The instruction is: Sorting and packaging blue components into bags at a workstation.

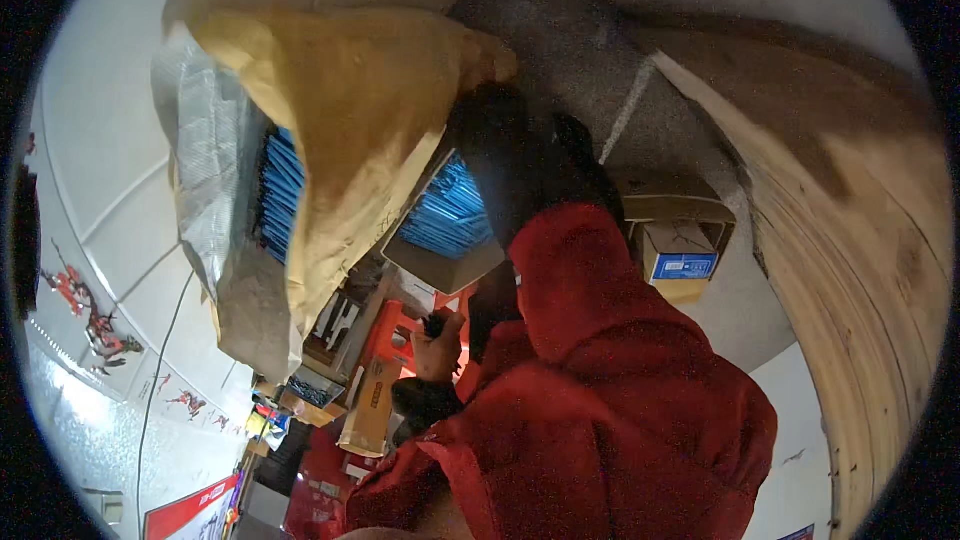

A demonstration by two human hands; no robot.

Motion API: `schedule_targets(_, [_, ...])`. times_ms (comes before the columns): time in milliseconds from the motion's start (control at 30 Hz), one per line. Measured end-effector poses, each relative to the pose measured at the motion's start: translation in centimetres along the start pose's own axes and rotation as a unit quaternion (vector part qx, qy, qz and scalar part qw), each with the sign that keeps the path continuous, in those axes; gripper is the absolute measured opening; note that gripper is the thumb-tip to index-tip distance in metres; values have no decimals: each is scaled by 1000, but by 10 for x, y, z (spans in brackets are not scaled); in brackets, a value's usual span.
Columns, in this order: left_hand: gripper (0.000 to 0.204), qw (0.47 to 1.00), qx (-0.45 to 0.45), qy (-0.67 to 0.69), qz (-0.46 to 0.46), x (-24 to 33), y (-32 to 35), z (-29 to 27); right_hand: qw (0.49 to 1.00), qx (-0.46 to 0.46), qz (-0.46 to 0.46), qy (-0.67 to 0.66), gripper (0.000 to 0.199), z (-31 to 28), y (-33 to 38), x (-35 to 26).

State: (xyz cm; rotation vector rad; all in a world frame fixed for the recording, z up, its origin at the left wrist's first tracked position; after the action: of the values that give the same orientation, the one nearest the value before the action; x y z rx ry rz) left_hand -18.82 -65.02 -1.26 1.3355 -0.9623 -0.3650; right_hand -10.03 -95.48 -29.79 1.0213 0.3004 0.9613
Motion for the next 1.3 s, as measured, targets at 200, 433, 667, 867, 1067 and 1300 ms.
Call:
schedule_targets(200, [15, 999, 28, 15, 10, -7, -6, -1, 956, -236, -91, 150, 57, -37, -25, 23])
schedule_targets(433, [18, 990, 93, 71, 79, -22, -11, -12, 961, -200, -73, 178, 60, -6, 49, 50])
schedule_targets(667, [5, 842, 35, 521, 134, -48, -73, -115, 908, -233, 42, 346, 59, -16, 60, 73])
schedule_targets(867, [6, 828, 39, 534, 165, -55, -141, -134, 834, -256, 74, 483, 58, -5, 36, 51])
schedule_targets(1067, [7, 834, 39, 524, 169, -72, -194, -146, 764, -255, 94, 585, 57, -20, 15, 24])
schedule_targets(1300, [9, 842, 63, 499, 192, -78, -195, -153, 668, -279, 131, 677, 56, -21, 25, 10])
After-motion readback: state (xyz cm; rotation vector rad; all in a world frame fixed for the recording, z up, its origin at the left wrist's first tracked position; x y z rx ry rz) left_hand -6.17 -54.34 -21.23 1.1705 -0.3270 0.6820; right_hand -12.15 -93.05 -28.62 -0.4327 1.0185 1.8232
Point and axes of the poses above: each hand's wrist, its own y-axis away from the middle knuckle, its own z-axis out of the palm, x = y × z, the point moved 1 cm from there along -y, towards the middle knuckle, and after that the axes turned 15 degrees about -x, right-handed, at the moved point
